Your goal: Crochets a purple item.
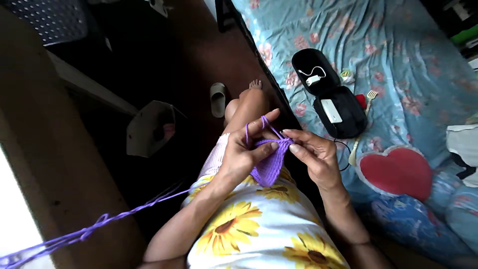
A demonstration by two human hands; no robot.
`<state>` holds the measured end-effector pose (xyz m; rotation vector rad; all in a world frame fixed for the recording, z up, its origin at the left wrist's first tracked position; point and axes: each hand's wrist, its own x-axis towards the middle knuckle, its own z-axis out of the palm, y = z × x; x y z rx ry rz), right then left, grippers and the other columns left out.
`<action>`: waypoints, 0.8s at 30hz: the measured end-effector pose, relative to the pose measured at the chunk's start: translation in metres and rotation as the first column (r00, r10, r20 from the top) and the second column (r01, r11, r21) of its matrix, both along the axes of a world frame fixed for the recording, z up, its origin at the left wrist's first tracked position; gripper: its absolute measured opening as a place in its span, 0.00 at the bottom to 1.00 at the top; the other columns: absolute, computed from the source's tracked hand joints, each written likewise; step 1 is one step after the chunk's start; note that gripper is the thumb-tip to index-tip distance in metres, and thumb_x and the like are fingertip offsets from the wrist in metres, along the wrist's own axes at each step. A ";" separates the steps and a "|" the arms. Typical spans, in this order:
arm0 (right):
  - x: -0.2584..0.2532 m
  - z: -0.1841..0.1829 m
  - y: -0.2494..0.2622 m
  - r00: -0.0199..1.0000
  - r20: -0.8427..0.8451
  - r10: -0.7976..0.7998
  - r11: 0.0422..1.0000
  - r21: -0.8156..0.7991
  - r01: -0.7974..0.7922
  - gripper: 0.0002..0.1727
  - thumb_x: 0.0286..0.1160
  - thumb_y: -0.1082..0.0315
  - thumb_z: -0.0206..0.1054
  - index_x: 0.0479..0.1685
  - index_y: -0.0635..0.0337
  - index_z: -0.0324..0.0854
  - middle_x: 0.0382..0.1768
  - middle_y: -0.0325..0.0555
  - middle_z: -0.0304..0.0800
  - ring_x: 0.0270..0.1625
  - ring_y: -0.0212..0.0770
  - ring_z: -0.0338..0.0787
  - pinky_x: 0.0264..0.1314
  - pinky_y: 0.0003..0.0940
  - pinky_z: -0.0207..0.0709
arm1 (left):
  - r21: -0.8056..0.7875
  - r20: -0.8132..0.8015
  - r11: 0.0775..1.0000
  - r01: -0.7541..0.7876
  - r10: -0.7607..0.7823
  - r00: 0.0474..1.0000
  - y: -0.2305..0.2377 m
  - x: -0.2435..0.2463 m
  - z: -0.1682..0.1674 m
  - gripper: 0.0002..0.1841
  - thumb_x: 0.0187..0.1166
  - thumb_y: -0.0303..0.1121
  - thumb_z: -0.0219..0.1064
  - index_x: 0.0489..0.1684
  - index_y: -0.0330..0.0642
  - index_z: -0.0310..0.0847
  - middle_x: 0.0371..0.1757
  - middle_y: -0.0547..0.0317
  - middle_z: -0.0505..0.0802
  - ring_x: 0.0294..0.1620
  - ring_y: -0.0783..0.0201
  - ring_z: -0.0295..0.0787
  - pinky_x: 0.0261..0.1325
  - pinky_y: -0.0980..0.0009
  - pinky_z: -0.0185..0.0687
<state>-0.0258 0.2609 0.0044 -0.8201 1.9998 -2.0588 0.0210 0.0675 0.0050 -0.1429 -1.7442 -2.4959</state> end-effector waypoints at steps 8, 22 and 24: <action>-0.015 0.003 0.015 0.852 -0.522 0.036 0.931 0.327 0.161 0.16 0.82 0.73 0.62 0.59 0.53 0.93 0.30 0.40 0.81 0.31 0.25 0.78 0.33 0.17 0.72 | 0.156 0.186 0.982 -0.102 0.072 0.980 -0.002 0.001 0.009 0.25 0.71 0.13 0.67 0.70 0.34 0.81 0.37 0.57 0.97 0.33 0.70 0.94 0.41 0.75 0.91; -0.007 0.014 0.016 0.602 -0.789 0.120 0.776 0.453 0.438 0.21 0.75 0.76 0.63 0.59 0.45 0.95 0.25 0.46 0.77 0.24 0.40 0.76 0.23 0.30 0.65 | 0.076 0.195 0.990 -0.120 0.103 0.975 -0.004 0.000 0.007 0.25 0.71 0.13 0.67 0.70 0.35 0.81 0.38 0.58 0.96 0.33 0.71 0.92 0.40 0.76 0.90; -0.005 0.013 0.014 0.586 -0.802 0.115 0.765 0.448 0.463 0.21 0.75 0.76 0.64 0.59 0.46 0.95 0.25 0.46 0.77 0.24 0.40 0.76 0.22 0.31 0.65 | 0.056 0.169 0.990 -0.127 0.116 0.979 -0.003 0.000 0.006 0.25 0.71 0.14 0.68 0.70 0.35 0.81 0.38 0.59 0.96 0.34 0.71 0.92 0.41 0.75 0.90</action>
